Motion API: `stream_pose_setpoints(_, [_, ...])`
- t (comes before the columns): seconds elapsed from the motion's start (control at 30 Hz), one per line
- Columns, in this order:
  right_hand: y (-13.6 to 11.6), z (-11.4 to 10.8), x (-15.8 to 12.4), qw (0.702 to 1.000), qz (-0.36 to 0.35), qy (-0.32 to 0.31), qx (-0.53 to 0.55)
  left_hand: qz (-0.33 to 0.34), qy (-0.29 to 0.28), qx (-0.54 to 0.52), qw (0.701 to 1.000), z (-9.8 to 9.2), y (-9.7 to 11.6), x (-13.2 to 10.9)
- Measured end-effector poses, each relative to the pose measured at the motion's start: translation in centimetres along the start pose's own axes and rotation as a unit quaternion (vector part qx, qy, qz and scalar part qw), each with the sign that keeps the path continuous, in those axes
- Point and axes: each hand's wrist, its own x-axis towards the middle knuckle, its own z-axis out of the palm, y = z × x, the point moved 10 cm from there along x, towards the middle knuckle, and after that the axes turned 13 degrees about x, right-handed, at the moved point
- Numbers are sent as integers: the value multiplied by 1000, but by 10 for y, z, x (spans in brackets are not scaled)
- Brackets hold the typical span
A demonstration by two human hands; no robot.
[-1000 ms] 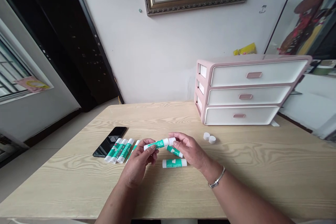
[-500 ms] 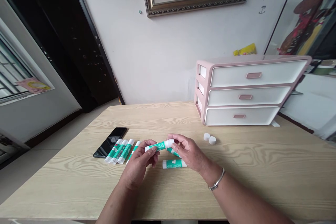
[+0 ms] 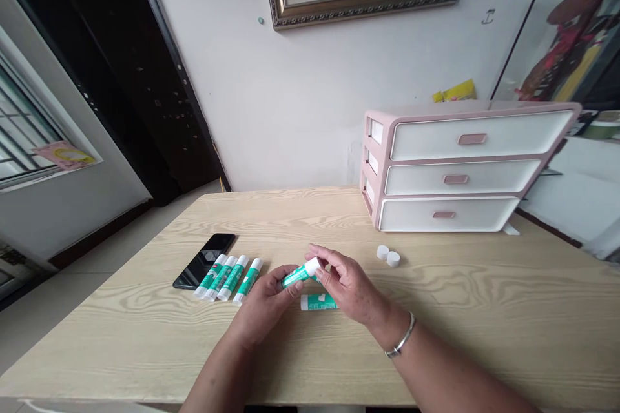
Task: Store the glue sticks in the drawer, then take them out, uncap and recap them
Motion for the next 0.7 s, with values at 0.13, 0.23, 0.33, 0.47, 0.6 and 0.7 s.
stream_pose_setpoints(0.13, [-7, 7, -3, 999, -26, -20, -21, 44, -24, 44, 998, 9, 19, -3])
stream_pose_setpoints(0.23, [-7, 11, -5, 999, -26, -23, -15, 45, -2, 62, 997, 8, 23, -5])
stream_pose_setpoints(0.33, [-4, 10, -6, 1000, -20, -11, -14, 37, 16, 42, 998, 4, 18, -5])
stream_pose_setpoints(0.47, [0, -3, -5, 999, 8, 39, -11, 42, 77, -20, 996, -12, 7, -2])
stream_pose_setpoints(0.6, [5, -11, -3, 996, 49, 73, 6, 30, 120, -72, 990, -22, -5, -1])
stream_pose_setpoints(0.7, [4, -12, -3, 996, 56, 76, 3, 17, 134, -93, 986, -24, -7, -1])
